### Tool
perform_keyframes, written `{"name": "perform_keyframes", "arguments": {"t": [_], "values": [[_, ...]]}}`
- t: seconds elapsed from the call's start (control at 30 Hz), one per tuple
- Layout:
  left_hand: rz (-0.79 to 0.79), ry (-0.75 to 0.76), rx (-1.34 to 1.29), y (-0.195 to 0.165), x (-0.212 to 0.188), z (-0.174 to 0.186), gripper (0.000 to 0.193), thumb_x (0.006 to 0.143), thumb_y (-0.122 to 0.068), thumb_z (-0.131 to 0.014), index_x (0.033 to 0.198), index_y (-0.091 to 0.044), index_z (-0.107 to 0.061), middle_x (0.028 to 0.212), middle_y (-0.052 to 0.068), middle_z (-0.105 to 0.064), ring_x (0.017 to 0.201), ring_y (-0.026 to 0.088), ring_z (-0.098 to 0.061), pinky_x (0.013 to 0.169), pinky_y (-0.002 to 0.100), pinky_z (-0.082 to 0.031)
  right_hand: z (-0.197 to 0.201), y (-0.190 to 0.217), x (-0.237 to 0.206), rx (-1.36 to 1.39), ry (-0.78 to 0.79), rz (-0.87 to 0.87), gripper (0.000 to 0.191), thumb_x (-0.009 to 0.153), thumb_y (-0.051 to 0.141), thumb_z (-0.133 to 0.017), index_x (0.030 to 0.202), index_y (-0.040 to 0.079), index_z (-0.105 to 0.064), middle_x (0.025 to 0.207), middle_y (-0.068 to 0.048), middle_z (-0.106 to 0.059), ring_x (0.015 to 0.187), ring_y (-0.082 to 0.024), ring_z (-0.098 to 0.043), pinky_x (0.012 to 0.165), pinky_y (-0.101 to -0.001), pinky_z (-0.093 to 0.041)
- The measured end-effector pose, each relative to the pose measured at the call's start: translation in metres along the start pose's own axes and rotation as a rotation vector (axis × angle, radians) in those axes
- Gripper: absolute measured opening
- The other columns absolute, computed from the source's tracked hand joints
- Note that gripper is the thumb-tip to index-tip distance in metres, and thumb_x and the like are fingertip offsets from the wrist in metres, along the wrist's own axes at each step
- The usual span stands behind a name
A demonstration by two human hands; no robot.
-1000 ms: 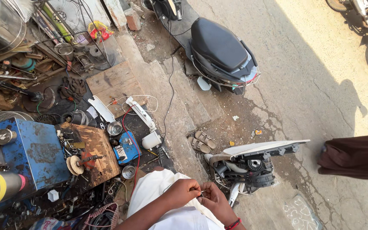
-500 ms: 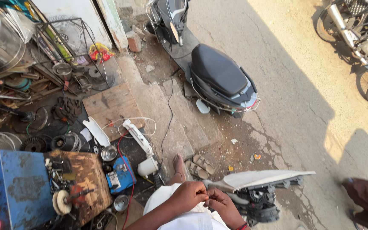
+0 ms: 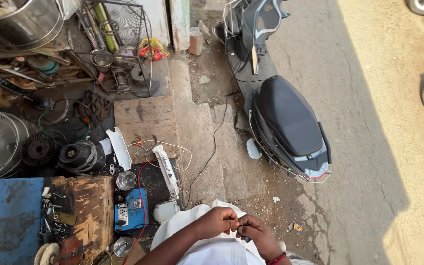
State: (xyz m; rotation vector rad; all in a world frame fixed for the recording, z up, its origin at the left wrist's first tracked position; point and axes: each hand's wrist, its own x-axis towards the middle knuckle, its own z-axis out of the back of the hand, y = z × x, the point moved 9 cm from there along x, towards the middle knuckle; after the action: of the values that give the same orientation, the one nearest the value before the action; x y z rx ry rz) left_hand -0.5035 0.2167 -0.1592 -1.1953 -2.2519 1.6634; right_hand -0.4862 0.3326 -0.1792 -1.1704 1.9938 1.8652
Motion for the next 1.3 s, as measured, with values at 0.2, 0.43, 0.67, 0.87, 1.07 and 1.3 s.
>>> {"name": "perform_keyframes", "arguments": {"t": [0.2,0.43,0.67,0.87,1.07,1.3], "values": [[0.009,-0.259,-0.118,0.001,0.05,0.073,0.021,0.102,-0.026,-0.061,0.1,-0.006,-0.066,0.089,0.001,-0.07,0.077,0.008,-0.062,0.073,0.025,-0.055,0.06,0.025,0.068,0.058,-0.056,-0.038,0.014,0.089,0.01,-0.063,0.095,0.002,-0.073,0.082,-0.006,-0.072,0.073,-0.012,-0.063,0.066,-0.0272,-0.047],[0.148,-1.045,0.152,-0.009,-0.01,0.239,0.028,0.093,-0.033,-0.068,0.09,-0.005,-0.07,0.07,0.004,-0.067,0.062,0.011,-0.06,0.059,0.032,-0.052,0.173,0.088,0.16,0.131,-0.259,-0.036,0.008,0.091,0.007,-0.061,0.094,0.001,-0.066,0.092,-0.012,-0.076,0.074,-0.019,-0.069,0.07,-0.0334,-0.054],[0.422,-1.363,-0.155,0.073,-0.089,0.261,0.045,0.093,-0.044,-0.067,0.087,0.0,-0.07,0.072,0.012,-0.072,0.06,0.017,-0.064,0.057,0.036,-0.052,0.212,0.156,0.262,0.039,-0.148,-0.037,0.01,0.093,0.008,-0.06,0.097,0.002,-0.067,0.094,-0.011,-0.076,0.074,-0.019,-0.068,0.068,-0.0328,-0.052],[0.658,-1.216,0.064,0.117,-0.082,0.262,0.044,0.088,-0.051,-0.069,0.089,-0.008,-0.077,0.074,0.013,-0.079,0.072,0.018,-0.076,0.07,0.035,-0.055,0.163,0.199,0.353,-0.02,0.026,-0.05,0.006,0.094,0.008,-0.064,0.097,0.003,-0.066,0.094,-0.009,-0.075,0.076,-0.017,-0.068,0.066,-0.0317,-0.051],[0.674,-1.327,-0.101,0.092,-0.057,0.292,0.045,0.09,-0.05,-0.067,0.09,-0.005,-0.076,0.074,0.015,-0.077,0.072,0.023,-0.076,0.071,0.04,-0.056,0.093,0.245,0.436,-0.172,0.155,-0.087,0.008,0.094,0.008,-0.062,0.098,0.004,-0.068,0.097,-0.007,-0.077,0.082,-0.017,-0.069,0.07,-0.03,-0.052],[0.255,-1.801,-0.134,-0.061,-0.046,0.378,0.029,0.094,-0.032,-0.065,0.094,-0.004,-0.071,0.084,0.014,-0.075,0.077,0.022,-0.072,0.072,0.038,-0.055,-0.004,0.313,0.519,-0.263,0.364,-0.036,0.004,0.095,0.001,-0.065,0.097,0.001,-0.069,0.094,-0.006,-0.069,0.092,-0.021,-0.073,0.083,-0.0314,-0.053]]}}
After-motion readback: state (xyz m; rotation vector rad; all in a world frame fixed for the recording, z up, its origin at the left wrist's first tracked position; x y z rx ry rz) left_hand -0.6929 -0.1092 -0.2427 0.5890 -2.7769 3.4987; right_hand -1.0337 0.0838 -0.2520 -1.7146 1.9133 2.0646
